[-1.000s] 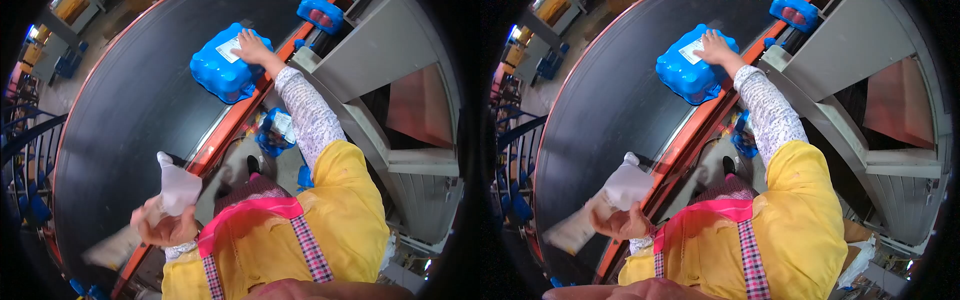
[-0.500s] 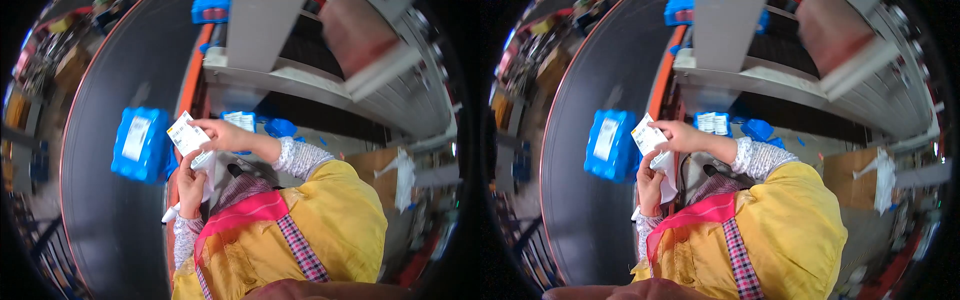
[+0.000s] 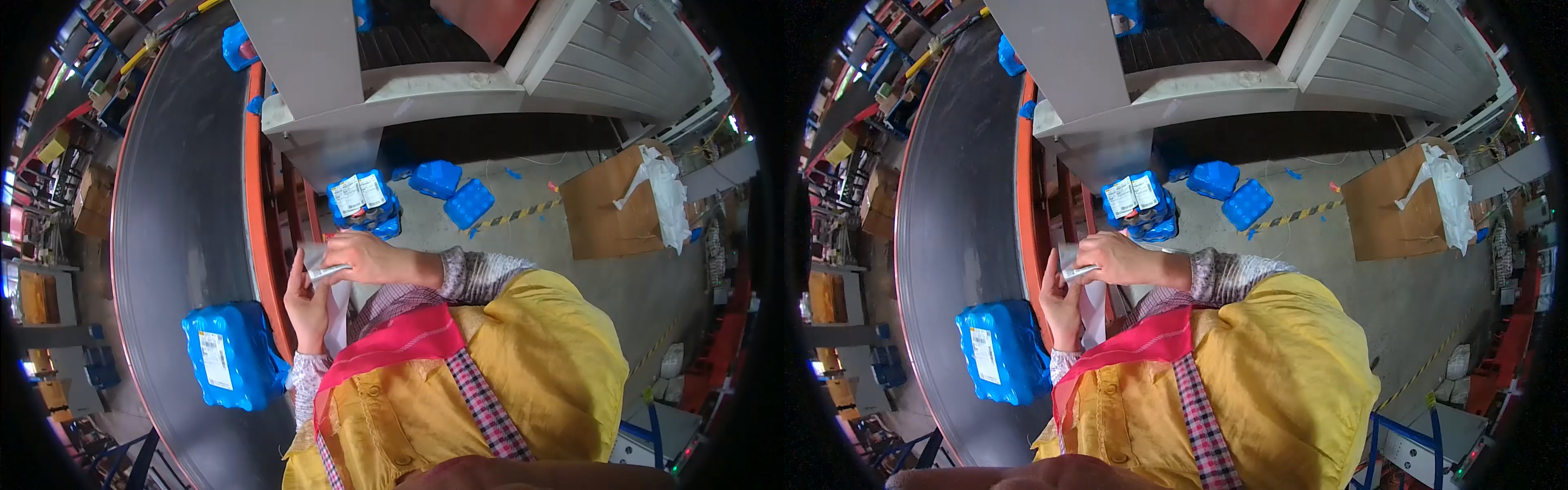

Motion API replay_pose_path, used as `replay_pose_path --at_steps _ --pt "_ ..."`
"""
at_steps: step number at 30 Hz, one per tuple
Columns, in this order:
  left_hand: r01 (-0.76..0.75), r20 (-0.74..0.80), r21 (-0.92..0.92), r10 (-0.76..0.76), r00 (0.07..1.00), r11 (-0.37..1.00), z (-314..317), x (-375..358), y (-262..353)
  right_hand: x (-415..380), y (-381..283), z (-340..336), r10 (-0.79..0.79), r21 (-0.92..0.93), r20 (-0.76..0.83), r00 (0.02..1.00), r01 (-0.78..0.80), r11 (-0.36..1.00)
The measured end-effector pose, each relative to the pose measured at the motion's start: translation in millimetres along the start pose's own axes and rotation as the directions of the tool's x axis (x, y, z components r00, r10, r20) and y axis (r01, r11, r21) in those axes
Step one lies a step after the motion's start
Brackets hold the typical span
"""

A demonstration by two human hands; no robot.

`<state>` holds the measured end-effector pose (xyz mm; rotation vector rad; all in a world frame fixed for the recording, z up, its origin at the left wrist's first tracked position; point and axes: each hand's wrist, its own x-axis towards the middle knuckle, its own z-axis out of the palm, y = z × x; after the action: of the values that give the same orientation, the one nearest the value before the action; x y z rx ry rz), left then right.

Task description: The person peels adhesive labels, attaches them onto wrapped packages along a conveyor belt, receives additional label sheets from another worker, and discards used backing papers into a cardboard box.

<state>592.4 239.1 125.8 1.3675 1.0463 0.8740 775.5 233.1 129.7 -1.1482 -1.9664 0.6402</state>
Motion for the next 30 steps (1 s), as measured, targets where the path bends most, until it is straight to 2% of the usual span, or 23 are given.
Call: replay_pose_path --at_steps 1,2,6,7,8,9,11,12,13,14,15,16,17,20,21,22,23,26,27,28,29,30 --pt "-0.022 0.019 0.0 0.022 1.0 1.0 0 -3 -3 -4 1 3 0.032 0.031 0.024 0.999 -0.033 0.999" --pt "-0.044 0.001 0.106 0.045 0.999 0.993 -1 -8 -3 -7 2 10 0.043 0.157 -0.056 0.997 -0.034 0.987" --pt "-0.102 0.016 0.445 0.106 0.994 0.89 -2 -27 -6 -21 0 25 0.22 0.364 -0.029 0.975 -0.195 0.911" --pt "-0.099 -0.001 0.479 0.113 0.994 0.872 0 -28 -9 -23 3 24 0.299 0.399 0.113 0.947 -0.319 0.86" --pt "-0.226 0.038 0.453 0.234 0.971 0.862 1 -25 -19 -26 11 25 0.335 0.362 0.155 0.93 -0.368 0.856" --pt "-0.354 0.07 0.425 0.36 0.931 0.833 1 -28 -31 -33 27 39 0.434 0.491 0.22 0.874 -0.484 0.725" --pt "-0.361 0.22 0.533 0.286 0.933 0.765 -10 -38 -51 -44 43 32 0.512 0.571 0.176 0.841 -0.511 0.642" --pt "-0.385 0.204 0.51 0.327 0.923 0.769 -8 -39 -61 -45 48 21 0.607 0.551 0.167 0.777 -0.584 0.596" --pt "-0.343 0.203 0.575 0.277 0.939 0.743 -14 -44 -85 -56 73 18 0.643 0.538 0.142 0.753 -0.604 0.588" --pt "-0.296 0.173 0.607 0.241 0.955 0.737 -18 -49 -106 -61 81 -1 0.613 0.604 0.147 0.776 -0.561 0.566" --pt "-0.252 0.147 0.635 0.207 0.967 0.73 -22 -53 -129 -65 93 -14 0.666 0.464 0.057 0.744 -0.61 0.642" --pt "-0.207 0.118 0.681 0.175 0.978 0.703 -24 -57 -148 -70 107 -27 0.725 0.369 -0.03 0.688 -0.667 0.647" --pt "-0.154 0.086 0.716 0.133 0.987 0.681 -25 -62 -160 -72 116 -40 0.783 0.407 -0.101 0.614 -0.693 0.596" --pt "-0.066 0.012 0.789 0.092 0.996 0.611 -28 -69 -214 -68 121 -80 0.806 0.227 -0.38 0.454 -0.799 0.557" --pt "-0.049 -0.005 0.814 0.091 0.996 0.579 -26 -70 -226 -72 134 -86 0.73 0.17 -0.515 0.45 -0.781 0.602" --pt "-0.034 0.032 0.838 0.014 0.999 0.544 -28 -73 -244 -67 131 -89 0.736 0.253 -0.558 0.382 -0.767 0.59" --pt "0.013 0.053 0.794 -0.091 0.994 0.608 -30 -77 -261 -62 127 -92 0.741 0.337 -0.596 0.309 -0.741 0.581" --pt "0.216 0.121 0.638 -0.374 0.92 0.739 -32 -78 -261 -48 126 -77 0.647 0.422 -0.684 0.337 -0.541 0.728" --pt "0.266 0.124 0.612 -0.422 0.898 0.745 -34 -80 -258 -43 127 -69 0.589 0.32 -0.7 0.403 -0.56 0.764" --pt "0.301 0.121 0.579 -0.445 0.887 0.757 -37 -77 -255 -35 122 -62 0.52 0.196 -0.695 0.497 -0.564 0.802" --pt "0.276 0.123 0.567 -0.411 0.903 0.776 -40 -75 -257 -23 124 -51 0.505 0.262 -0.688 0.521 -0.47 0.843" --pt "0.213 0.16 0.601 -0.376 0.913 0.771 -45 -71 -252 -5 120 -41 0.514 0.319 -0.703 0.491 -0.429 0.845"
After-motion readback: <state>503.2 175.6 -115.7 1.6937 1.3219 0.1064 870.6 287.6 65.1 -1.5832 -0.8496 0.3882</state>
